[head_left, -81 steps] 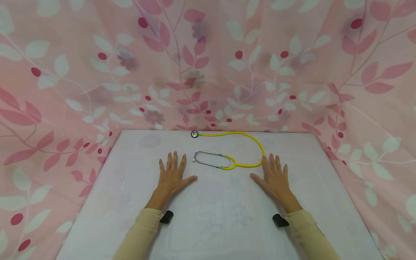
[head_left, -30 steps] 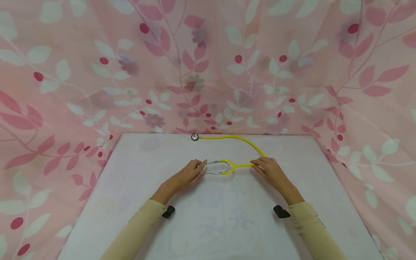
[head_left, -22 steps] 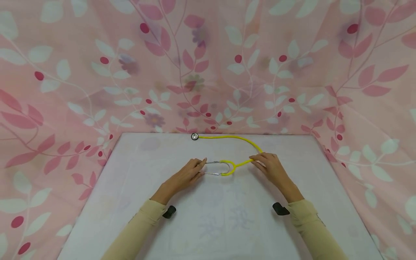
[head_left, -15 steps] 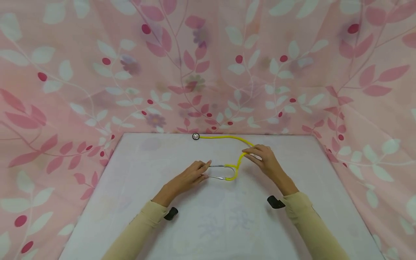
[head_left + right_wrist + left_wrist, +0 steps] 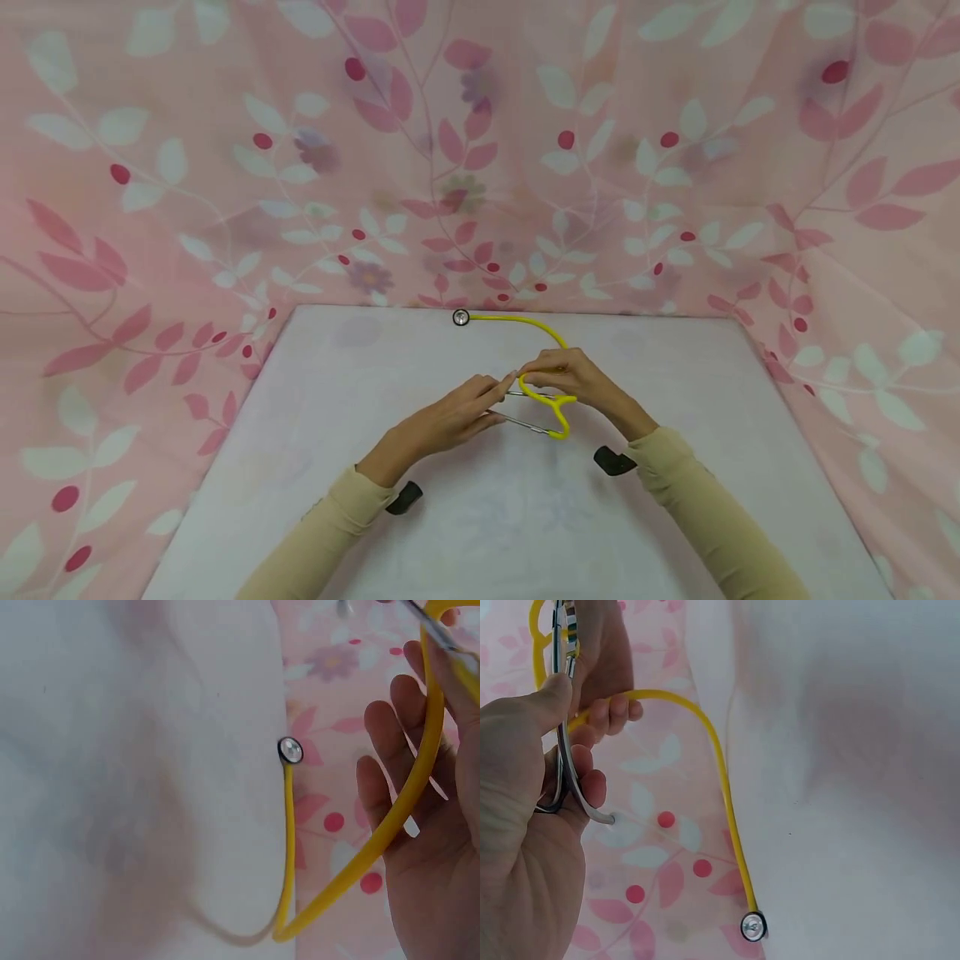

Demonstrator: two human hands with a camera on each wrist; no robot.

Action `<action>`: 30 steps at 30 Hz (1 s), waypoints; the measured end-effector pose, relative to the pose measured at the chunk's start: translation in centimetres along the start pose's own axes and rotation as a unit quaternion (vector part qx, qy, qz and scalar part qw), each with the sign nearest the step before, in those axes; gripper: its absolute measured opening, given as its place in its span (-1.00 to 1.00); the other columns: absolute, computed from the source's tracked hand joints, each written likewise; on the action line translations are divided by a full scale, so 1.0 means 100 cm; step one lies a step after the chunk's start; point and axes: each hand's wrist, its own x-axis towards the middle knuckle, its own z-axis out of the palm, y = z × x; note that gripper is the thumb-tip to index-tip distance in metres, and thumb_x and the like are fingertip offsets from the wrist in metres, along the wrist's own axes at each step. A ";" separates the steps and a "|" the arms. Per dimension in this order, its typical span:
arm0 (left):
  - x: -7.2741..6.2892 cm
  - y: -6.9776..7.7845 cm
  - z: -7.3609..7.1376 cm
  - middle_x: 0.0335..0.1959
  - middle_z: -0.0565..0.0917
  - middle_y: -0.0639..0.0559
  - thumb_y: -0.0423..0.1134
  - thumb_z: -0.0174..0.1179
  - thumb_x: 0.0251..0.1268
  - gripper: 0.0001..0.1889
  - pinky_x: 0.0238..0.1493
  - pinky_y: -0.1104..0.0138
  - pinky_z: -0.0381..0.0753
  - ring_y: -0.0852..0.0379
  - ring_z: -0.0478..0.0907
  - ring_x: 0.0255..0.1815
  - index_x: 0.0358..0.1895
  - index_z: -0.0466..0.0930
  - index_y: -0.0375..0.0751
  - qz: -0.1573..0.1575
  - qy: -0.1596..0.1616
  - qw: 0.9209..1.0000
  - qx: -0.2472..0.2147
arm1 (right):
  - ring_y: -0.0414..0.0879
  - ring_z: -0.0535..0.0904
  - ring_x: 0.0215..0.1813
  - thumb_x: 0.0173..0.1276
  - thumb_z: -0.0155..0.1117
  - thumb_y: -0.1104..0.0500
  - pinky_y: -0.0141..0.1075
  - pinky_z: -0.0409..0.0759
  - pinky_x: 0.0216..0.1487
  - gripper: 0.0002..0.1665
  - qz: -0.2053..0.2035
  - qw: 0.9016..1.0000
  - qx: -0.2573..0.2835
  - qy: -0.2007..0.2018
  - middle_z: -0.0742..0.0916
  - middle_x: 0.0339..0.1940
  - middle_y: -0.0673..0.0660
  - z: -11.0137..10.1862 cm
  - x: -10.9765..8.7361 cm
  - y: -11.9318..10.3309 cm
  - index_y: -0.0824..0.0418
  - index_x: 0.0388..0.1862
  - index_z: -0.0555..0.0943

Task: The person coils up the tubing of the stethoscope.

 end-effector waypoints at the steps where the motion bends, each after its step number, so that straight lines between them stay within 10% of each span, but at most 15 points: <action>1: 0.001 0.001 -0.001 -0.02 0.53 0.05 -0.11 0.19 0.40 -0.22 -0.03 0.46 0.49 0.23 0.42 -0.08 0.55 0.01 -0.27 0.000 0.000 1.000 -0.002 | 0.08 0.45 -0.45 0.29 0.27 0.45 -0.41 0.46 -0.42 -0.72 0.007 1.000 0.014 -0.003 0.72 -0.36 0.31 0.002 0.000 0.000 0.37 -0.02 0.71; 16: 0.010 0.005 -0.002 -0.01 0.56 0.04 -0.14 0.24 0.35 -0.28 0.00 0.50 0.52 0.20 0.49 -0.02 0.47 0.20 -0.37 0.027 0.059 0.998 -0.008 | -0.07 0.73 -0.11 0.37 0.31 0.19 -0.31 0.68 -0.04 -0.72 0.136 0.985 0.086 0.062 0.80 -0.13 0.20 0.027 0.000 -0.003 0.31 -0.02 0.72; 23: 0.013 0.004 -0.006 0.06 0.54 -0.02 -0.12 0.23 0.34 -0.34 0.12 0.43 0.56 0.17 0.51 0.08 0.44 0.28 -0.29 0.008 0.081 0.997 0.012 | -0.09 0.69 -0.28 0.44 0.14 0.35 -0.20 0.70 -0.23 -0.66 0.052 0.994 0.086 0.038 0.71 -0.24 0.48 0.030 -0.004 -0.014 0.53 0.12 0.57; 30: 0.017 -0.008 -0.010 0.04 0.54 -0.07 -0.16 0.29 0.28 -0.36 0.16 0.31 0.59 0.14 0.54 0.05 0.40 0.35 -0.27 -0.031 0.103 0.993 0.041 | 0.20 0.67 -0.34 0.45 0.17 0.30 -0.15 0.69 -0.22 -0.62 0.133 0.988 0.026 0.067 0.74 -0.31 0.40 0.048 -0.009 -0.012 0.41 0.20 0.57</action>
